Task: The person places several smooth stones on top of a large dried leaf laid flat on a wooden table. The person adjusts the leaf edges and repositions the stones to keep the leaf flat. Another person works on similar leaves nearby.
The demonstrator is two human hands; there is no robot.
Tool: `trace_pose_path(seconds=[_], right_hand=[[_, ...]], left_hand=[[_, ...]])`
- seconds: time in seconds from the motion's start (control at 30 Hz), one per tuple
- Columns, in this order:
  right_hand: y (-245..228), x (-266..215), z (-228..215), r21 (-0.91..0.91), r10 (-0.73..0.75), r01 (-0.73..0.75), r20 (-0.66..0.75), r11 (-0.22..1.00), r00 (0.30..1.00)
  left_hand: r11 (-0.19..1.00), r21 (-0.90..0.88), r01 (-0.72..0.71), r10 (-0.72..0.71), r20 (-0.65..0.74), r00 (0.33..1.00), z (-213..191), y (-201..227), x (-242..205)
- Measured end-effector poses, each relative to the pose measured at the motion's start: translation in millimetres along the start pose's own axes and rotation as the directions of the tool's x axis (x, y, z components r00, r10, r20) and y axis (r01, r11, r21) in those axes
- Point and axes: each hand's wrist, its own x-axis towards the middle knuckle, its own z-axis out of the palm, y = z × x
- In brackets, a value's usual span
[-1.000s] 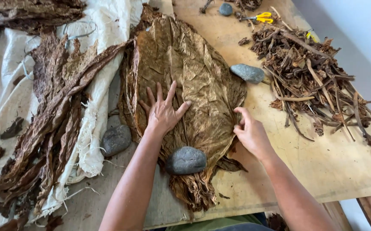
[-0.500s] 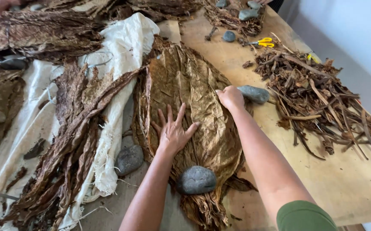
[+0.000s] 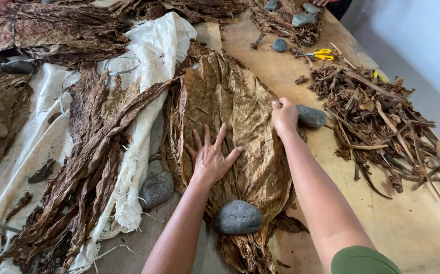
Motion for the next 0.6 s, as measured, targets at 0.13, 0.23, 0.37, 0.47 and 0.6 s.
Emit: trace_pose_path(seconds=[0.13, 0.23, 0.37, 0.47, 0.6], right_hand=[[-5, -13, -31, -0.220, 0.007, -0.012, -0.025, 0.976, 1.000], [12, 2, -20, -0.431, -0.017, 0.011, -0.011, 0.902, 1.000], [11, -7, -21, -0.548, -0.091, 0.110, 0.061, 0.829, 0.994], [6, -13, -22, -0.619, -0.135, 0.178, 0.116, 0.765, 0.984], [22, 16, -16, -0.591, -0.163, 0.229, 0.165, 0.773, 0.973]], left_hand=[[1.000, -0.001, -0.004, 0.004, -0.006, 1.000, 3, -1, 2], [1.000, 0.000, -0.004, 0.004, -0.009, 1.000, 3, -1, 2], [1.000, 0.002, -0.011, 0.011, -0.017, 1.000, 3, -2, 2], [1.000, -0.002, -0.009, 0.009, -0.016, 1.000, 4, -3, 3], [1.000, 0.018, 0.007, -0.007, 0.012, 1.000, 1, 0, 2]])
